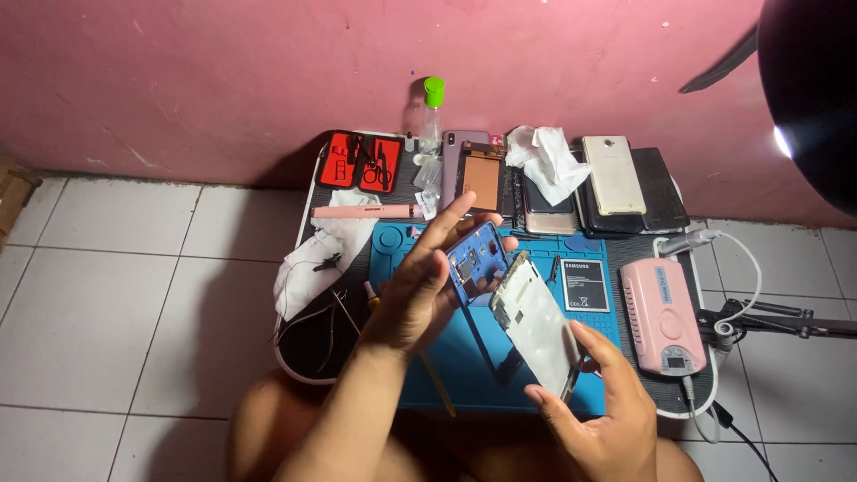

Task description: The person applies adhesive to the frame of a disassembled smartphone and presses the back cover into place. They then use a small metal tool to pry and separate the back cover from the frame again, manipulating the phone's internal components and casing.

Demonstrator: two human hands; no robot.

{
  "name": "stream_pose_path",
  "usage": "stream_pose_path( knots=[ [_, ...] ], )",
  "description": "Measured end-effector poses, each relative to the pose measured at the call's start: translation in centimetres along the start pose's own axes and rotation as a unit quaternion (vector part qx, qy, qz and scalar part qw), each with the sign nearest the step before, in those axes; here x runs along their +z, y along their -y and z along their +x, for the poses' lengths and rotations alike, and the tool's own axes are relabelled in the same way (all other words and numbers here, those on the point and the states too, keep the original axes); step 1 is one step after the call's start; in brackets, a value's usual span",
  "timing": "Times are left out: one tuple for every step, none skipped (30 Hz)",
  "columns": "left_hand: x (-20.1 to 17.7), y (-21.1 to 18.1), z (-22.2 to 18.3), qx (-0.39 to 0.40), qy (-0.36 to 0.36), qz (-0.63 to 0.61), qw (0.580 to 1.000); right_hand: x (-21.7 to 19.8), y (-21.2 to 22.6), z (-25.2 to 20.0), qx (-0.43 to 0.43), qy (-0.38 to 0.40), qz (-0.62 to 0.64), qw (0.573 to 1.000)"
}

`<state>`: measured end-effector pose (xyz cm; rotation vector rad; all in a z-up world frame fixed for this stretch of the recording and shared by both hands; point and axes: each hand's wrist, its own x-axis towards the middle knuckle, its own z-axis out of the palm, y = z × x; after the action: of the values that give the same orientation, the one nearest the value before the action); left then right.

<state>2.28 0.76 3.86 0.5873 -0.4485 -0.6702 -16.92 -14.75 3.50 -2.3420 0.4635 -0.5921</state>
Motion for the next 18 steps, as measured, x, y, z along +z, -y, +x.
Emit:
stream_pose_path(
  knots=[
    [0.1, 0.7, 0.0, -0.003, 0.003, -0.003, 1.000, 0.4, 0.2, 0.3, 0.003, -0.002, -0.003, 1.000],
    [0.2, 1.4, 0.0, 0.003, -0.014, -0.032, 0.999, 0.9, 0.3, 0.5, -0.054, -0.026, -0.012, 0.998],
    [0.3, 2.1, -0.3, 0.010, -0.034, -0.062, 0.997, 1.3, 0.4, 0.7, -0.112, -0.046, -0.020, 0.992],
    [0.4, 2.6, -0.5, 0.008, -0.035, -0.066, 0.997, 1.7, 0.4, 0.8, -0.110, -0.045, -0.023, 0.993],
    [0.6, 3.1, -0.8, 0.003, -0.065, -0.074, 0.995, 2.1, 0.5, 1.0, -0.118, -0.047, -0.028, 0.991],
    [0.7, 3.5, -1.0, -0.002, -0.096, -0.083, 0.992, 2.6, 0.6, 1.1, -0.126, -0.050, -0.032, 0.990],
    [0.6, 3.9, -1.1, -0.004, -0.097, -0.086, 0.992, 2.9, 0.3, 0.9, -0.125, -0.048, -0.034, 0.990],
    [0.4, 4.3, -1.2, 0.006, -0.107, -0.069, 0.992, 3.3, -0.1, 0.6, -0.113, -0.052, -0.067, 0.990],
    [0.3, 4.6, -1.7, 0.017, -0.121, -0.051, 0.991, 3.7, -0.3, 0.1, -0.102, -0.051, -0.095, 0.989],
    [0.1, 4.7, -1.8, 0.017, -0.128, -0.051, 0.990, 3.8, -0.2, 0.0, -0.101, -0.045, -0.093, 0.990],
    [-0.1, 4.8, -1.8, 0.025, -0.127, -0.056, 0.990, 4.1, 0.0, 0.0, -0.101, -0.044, -0.090, 0.990],
    [-0.3, 4.8, -1.8, 0.033, -0.126, -0.061, 0.990, 4.3, 0.2, 0.0, -0.101, -0.044, -0.088, 0.990],
    [-0.4, 4.7, -1.9, 0.034, -0.127, -0.059, 0.990, 4.4, 0.1, 0.1, -0.102, -0.043, -0.086, 0.990],
    [-0.5, 4.6, -1.9, 0.032, -0.133, -0.063, 0.989, 4.5, 0.1, 0.2, -0.116, -0.043, -0.102, 0.987],
    [-0.5, 4.6, -1.9, 0.029, -0.138, -0.069, 0.988, 4.4, 0.0, 0.3, -0.130, -0.042, -0.120, 0.983],
    [-0.4, 4.6, -1.9, 0.030, -0.139, -0.069, 0.987, 4.6, 0.1, 0.1, -0.131, -0.041, -0.119, 0.983],
    [-0.4, 4.7, -2.0, 0.035, -0.142, -0.072, 0.987, 4.6, 0.2, -0.1, -0.121, -0.046, -0.148, 0.980],
    [-0.4, 4.7, -2.0, 0.039, -0.145, -0.076, 0.986, 4.7, 0.2, -0.3, -0.111, -0.052, -0.177, 0.977]
  ],
)
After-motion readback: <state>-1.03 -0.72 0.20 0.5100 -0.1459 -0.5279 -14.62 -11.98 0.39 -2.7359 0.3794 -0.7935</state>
